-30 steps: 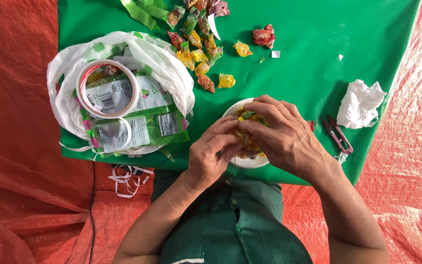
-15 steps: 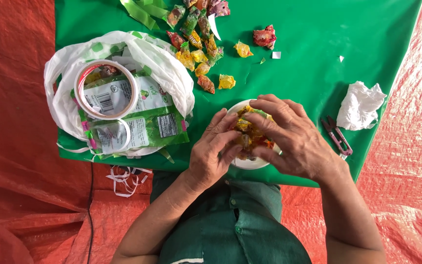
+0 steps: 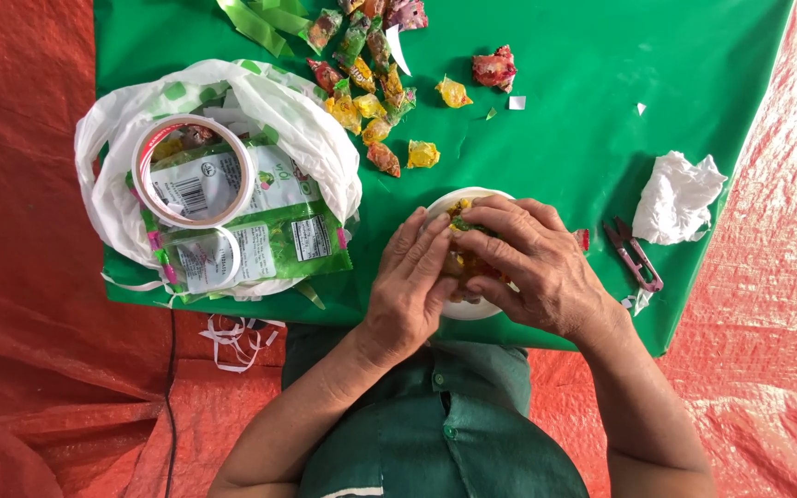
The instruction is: Unwrapping individual candies and placing them into a small white bowl.
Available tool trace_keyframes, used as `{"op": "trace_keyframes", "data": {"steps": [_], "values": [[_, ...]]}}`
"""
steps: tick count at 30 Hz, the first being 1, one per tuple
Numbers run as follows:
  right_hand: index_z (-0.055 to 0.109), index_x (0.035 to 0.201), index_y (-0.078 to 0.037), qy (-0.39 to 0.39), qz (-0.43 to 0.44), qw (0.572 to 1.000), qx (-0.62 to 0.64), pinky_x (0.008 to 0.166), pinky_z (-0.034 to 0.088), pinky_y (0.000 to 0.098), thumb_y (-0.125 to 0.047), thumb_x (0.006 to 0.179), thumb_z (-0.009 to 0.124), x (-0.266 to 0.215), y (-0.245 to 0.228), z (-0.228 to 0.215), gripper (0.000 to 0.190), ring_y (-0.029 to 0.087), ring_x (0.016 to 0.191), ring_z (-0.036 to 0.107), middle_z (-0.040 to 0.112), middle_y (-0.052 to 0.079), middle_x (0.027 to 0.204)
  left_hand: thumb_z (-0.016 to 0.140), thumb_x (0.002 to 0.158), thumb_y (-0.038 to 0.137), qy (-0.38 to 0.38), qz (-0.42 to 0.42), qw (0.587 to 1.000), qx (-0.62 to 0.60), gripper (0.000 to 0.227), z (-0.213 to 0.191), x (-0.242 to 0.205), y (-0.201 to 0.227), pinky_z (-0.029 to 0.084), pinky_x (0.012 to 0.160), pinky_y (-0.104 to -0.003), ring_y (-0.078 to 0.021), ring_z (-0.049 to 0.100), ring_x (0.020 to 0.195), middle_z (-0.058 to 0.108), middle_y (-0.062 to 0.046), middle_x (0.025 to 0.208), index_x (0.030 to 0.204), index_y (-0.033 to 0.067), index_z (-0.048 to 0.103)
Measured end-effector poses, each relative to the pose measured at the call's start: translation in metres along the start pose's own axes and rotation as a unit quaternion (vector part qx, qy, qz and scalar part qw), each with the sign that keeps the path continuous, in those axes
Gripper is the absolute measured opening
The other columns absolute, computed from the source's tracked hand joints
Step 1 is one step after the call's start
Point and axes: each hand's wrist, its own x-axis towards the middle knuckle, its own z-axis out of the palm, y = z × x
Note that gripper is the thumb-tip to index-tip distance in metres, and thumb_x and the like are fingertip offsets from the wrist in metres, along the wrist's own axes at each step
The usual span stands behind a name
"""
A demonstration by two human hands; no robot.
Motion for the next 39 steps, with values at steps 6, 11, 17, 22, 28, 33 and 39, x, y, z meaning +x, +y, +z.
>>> {"op": "trace_keyframes", "data": {"steps": [6, 11, 17, 22, 28, 33, 39], "values": [[0.068, 0.127, -0.007, 0.003, -0.008, 1.0, -0.005, 0.101, 0.046, 0.0488, -0.041, 0.102, 0.06, 0.001, -0.001, -0.001, 0.043, 0.039, 0.124, 0.065, 0.066, 0.016, 0.127, 0.043, 0.111, 0.038, -0.052, -0.018, 0.998, 0.023, 0.058, 0.005, -0.011, -0.001, 0.031, 0.122, -0.057, -0.0456, 0.041, 0.149, 0.046, -0.021, 0.16, 0.155, -0.0002, 0.043], [0.068, 0.127, -0.006, 0.002, -0.007, 1.0, 0.001, 0.101, 0.047, 0.0494, -0.039, 0.102, 0.059, 0.002, -0.004, -0.003, 0.043, 0.04, 0.124, 0.065, 0.066, 0.017, 0.127, 0.042, 0.109, 0.048, -0.073, -0.013, 0.996, 0.042, 0.07, 0.004, -0.01, 0.002, 0.027, 0.123, -0.059, -0.0465, 0.038, 0.151, 0.042, -0.023, 0.162, 0.157, -0.0025, 0.037], [0.067, 0.128, -0.007, -0.003, 0.001, 1.0, 0.016, 0.102, 0.046, 0.0506, -0.04, 0.102, 0.059, 0.0, -0.004, -0.004, 0.043, 0.04, 0.124, 0.064, 0.065, 0.017, 0.129, 0.047, 0.106, 0.054, -0.085, -0.014, 0.994, 0.067, 0.079, 0.006, -0.014, 0.002, 0.024, 0.123, -0.061, -0.0467, 0.037, 0.152, 0.039, -0.023, 0.163, 0.159, -0.0014, 0.033], [0.061, 0.141, -0.009, 0.004, 0.029, 0.998, 0.048, 0.1, 0.046, 0.0576, -0.051, 0.102, 0.049, -0.015, 0.008, -0.007, 0.057, 0.048, 0.125, 0.059, 0.058, 0.024, 0.14, 0.046, 0.106, 0.055, -0.087, -0.027, 0.995, 0.03, 0.078, 0.006, -0.016, -0.001, 0.023, 0.123, -0.062, -0.0464, 0.035, 0.153, 0.036, -0.021, 0.166, 0.162, 0.0018, 0.03], [0.052, 0.143, 0.005, 0.038, 0.078, 0.984, 0.155, 0.109, 0.042, 0.0555, -0.046, 0.106, 0.036, -0.02, 0.026, -0.017, 0.065, 0.046, 0.137, 0.054, 0.058, 0.027, 0.14, 0.056, 0.105, 0.051, -0.095, -0.049, 0.994, -0.034, 0.082, -0.003, -0.009, 0.002, 0.023, 0.123, -0.063, -0.0472, 0.03, 0.154, 0.034, -0.02, 0.167, 0.163, 0.0017, 0.025], [0.056, 0.142, 0.001, 0.02, 0.027, 0.994, 0.105, 0.106, 0.043, 0.0559, -0.057, 0.104, 0.04, -0.004, 0.014, -0.003, 0.072, 0.048, 0.132, 0.056, 0.06, 0.025, 0.137, 0.059, 0.1, 0.057, -0.09, -0.036, 0.995, -0.005, 0.088, 0.003, -0.015, -0.002, 0.026, 0.121, -0.065, -0.0502, 0.033, 0.152, 0.035, -0.024, 0.165, 0.162, 0.0023, 0.027], [0.061, 0.138, 0.0, 0.046, 0.002, 0.993, 0.112, 0.102, 0.046, 0.051, -0.047, 0.105, 0.047, -0.002, 0.01, 0.015, 0.059, 0.044, 0.126, 0.061, 0.064, 0.019, 0.128, 0.068, 0.087, 0.067, -0.077, -0.039, 0.996, 0.03, 0.104, 0.014, -0.022, -0.002, 0.031, 0.12, -0.061, -0.048, 0.044, 0.147, 0.045, -0.025, 0.159, 0.157, -0.0022, 0.034]]}}
